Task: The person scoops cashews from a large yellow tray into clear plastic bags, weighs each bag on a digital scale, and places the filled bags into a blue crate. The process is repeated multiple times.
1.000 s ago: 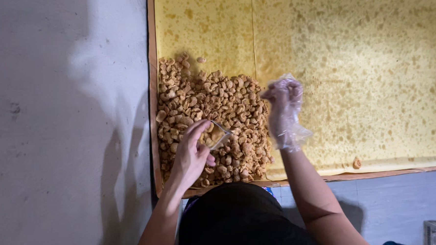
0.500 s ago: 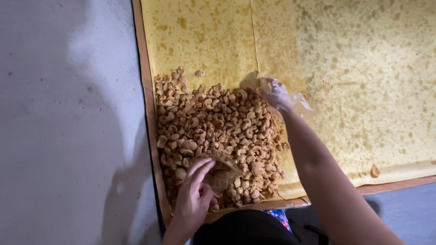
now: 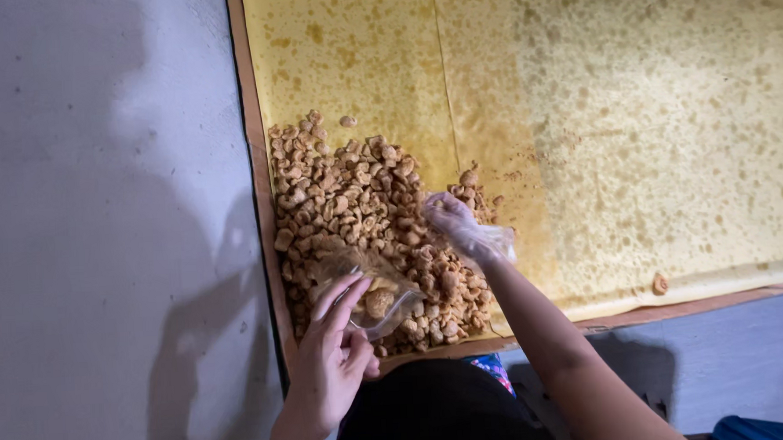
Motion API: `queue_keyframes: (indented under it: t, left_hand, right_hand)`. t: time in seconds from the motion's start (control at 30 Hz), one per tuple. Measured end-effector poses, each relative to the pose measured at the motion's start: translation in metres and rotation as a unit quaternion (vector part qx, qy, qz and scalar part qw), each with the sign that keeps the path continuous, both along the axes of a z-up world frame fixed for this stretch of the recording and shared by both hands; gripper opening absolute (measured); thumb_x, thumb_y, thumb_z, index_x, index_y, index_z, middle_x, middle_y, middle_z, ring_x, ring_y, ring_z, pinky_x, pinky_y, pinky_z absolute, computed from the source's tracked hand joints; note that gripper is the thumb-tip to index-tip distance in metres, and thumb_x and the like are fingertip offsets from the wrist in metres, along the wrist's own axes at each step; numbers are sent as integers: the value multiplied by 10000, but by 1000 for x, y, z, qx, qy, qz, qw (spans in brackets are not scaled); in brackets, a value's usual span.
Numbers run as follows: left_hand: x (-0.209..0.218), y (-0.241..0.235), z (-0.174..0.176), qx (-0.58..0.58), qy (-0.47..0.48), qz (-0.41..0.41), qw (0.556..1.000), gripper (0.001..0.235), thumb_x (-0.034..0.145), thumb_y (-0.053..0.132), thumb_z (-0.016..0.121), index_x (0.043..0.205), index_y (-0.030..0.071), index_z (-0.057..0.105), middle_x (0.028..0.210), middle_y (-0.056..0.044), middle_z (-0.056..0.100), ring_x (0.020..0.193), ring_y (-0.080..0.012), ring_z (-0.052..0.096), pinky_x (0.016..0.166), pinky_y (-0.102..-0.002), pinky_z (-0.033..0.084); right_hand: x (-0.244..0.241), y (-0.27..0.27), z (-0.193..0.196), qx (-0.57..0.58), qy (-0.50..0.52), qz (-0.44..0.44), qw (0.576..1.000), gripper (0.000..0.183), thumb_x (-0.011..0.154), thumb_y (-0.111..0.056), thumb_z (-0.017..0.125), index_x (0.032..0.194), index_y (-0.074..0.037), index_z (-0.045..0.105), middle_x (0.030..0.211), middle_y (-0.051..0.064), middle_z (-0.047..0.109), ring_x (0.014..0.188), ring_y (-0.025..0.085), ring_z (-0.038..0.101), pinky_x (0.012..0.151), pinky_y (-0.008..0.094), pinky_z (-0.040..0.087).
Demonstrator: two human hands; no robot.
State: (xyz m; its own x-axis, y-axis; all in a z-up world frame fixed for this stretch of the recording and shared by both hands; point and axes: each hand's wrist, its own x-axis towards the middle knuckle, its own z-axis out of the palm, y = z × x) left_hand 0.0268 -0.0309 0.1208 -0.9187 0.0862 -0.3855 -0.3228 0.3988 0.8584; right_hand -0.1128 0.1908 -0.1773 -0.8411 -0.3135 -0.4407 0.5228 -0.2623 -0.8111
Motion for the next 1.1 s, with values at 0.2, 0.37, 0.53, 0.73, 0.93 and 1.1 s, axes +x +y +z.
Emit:
queue_keyframes:
  t: [0.2,0.37,0.53,0.73,0.93,1.1]
  left_hand:
    - [-48,37,-50,-27,-8,-34,999,592,949,-50,590,1509,64,434,1384,-179,544,638,-163,707,467,-245,607]
    - [-50,50,-107,44,-26,-9,999,698,852,-143,577,1499,73,428,1509,-153,381,670,-170,721,496,-239,639]
    - [-41,69,-87,94,25,46,994,610,853,-167,526,1418,64,517,1522,-150,415,645,-184,719,446,-235,644]
    - [-24,80,-70,52,81,67,993,520,849,-149,545,1319,62,615,1491,-163,492,610,-158,734,373,-234,608]
    - [-39,87,-87,-10,29,94,995,519,889,-111,537,1368,84,587,1531,-124,462,625,-154,722,428,-235,629]
    - [-32,90,-91,-4,-16,133,991,569,900,-117,520,1422,107,527,1523,-116,467,616,-152,699,457,-236,623]
  right_hand:
    - [56,20,144,-254,-16,-162,953,176,962,-142,725,1087,-69,624,1120,128,642,966,238,645,848,358,593]
    - [77,8,220,-232,167,-99,953,265,1024,-276,691,1154,-49,656,1287,113,651,1220,248,619,1113,427,491]
    - [76,26,232,-163,234,-139,948,330,1031,-324,615,1234,-71,672,1330,125,673,1332,253,598,1228,404,435]
    - [80,128,178,-130,261,-213,933,214,1081,-214,656,1217,-49,669,1282,121,691,1272,259,633,1207,426,471]
    - [85,163,78,-48,107,-189,975,172,975,-178,692,1108,-68,687,1132,88,727,1116,201,673,1072,388,509]
    - [83,194,43,17,78,-168,983,139,999,-145,684,1113,-67,693,1090,75,713,1042,171,638,978,332,480]
